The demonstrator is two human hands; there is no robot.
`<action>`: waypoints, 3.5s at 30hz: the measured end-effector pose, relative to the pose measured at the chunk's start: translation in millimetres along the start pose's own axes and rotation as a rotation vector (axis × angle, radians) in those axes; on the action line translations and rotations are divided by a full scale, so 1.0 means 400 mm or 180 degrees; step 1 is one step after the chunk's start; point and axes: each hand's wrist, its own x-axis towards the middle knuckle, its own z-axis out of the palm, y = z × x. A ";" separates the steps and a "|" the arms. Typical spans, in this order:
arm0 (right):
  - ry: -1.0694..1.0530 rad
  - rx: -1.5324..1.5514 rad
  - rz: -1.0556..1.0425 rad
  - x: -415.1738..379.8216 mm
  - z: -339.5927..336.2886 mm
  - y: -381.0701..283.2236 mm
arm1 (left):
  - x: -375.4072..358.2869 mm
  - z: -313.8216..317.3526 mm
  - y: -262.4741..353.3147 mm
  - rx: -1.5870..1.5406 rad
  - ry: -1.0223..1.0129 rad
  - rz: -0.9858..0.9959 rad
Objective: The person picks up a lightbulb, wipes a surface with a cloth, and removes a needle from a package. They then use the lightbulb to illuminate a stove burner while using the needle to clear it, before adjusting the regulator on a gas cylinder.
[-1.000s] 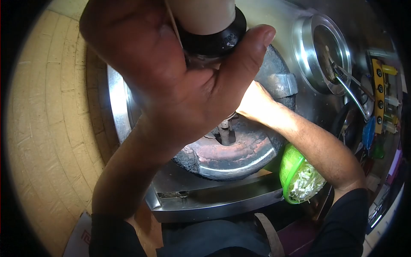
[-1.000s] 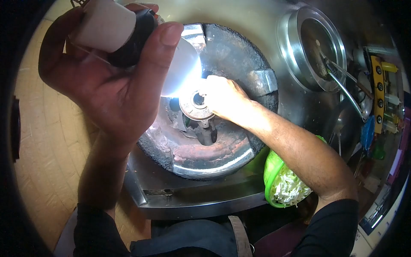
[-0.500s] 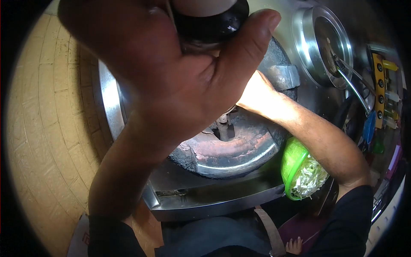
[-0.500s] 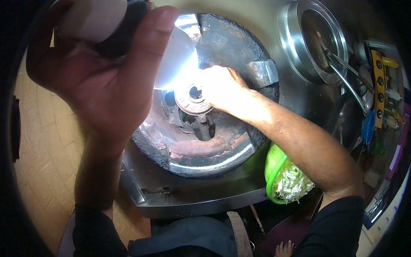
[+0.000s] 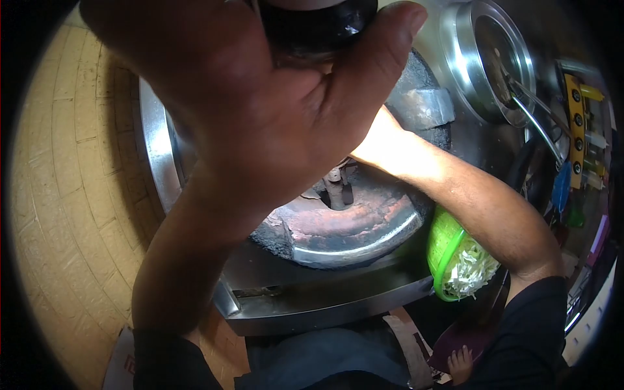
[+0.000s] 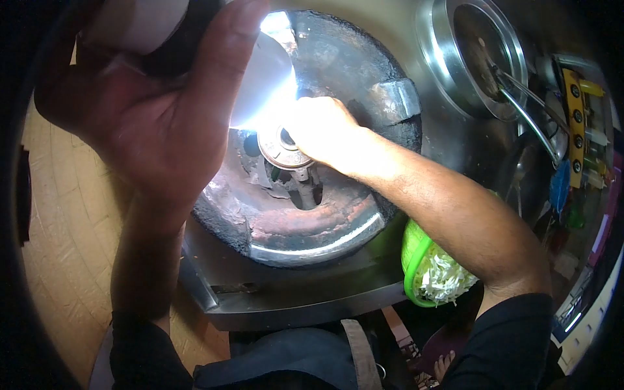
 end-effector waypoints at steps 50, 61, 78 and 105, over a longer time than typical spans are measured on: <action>-0.0051 -0.0070 0.0056 0.011 0.067 0.060 | -0.042 0.023 -0.041 -0.0150 -0.0389 -0.0976; 0.0122 0.0728 -0.0028 0.011 0.008 -0.006 | -0.048 0.027 -0.041 -0.0163 -0.0456 -0.1057; -0.0069 -0.0396 0.0016 0.007 0.068 0.047 | -0.052 0.032 -0.054 -0.0173 -0.0526 -0.1156; -0.0201 -0.0291 -0.0141 0.027 0.009 0.043 | -0.050 0.026 -0.060 -0.0213 -0.0606 -0.1298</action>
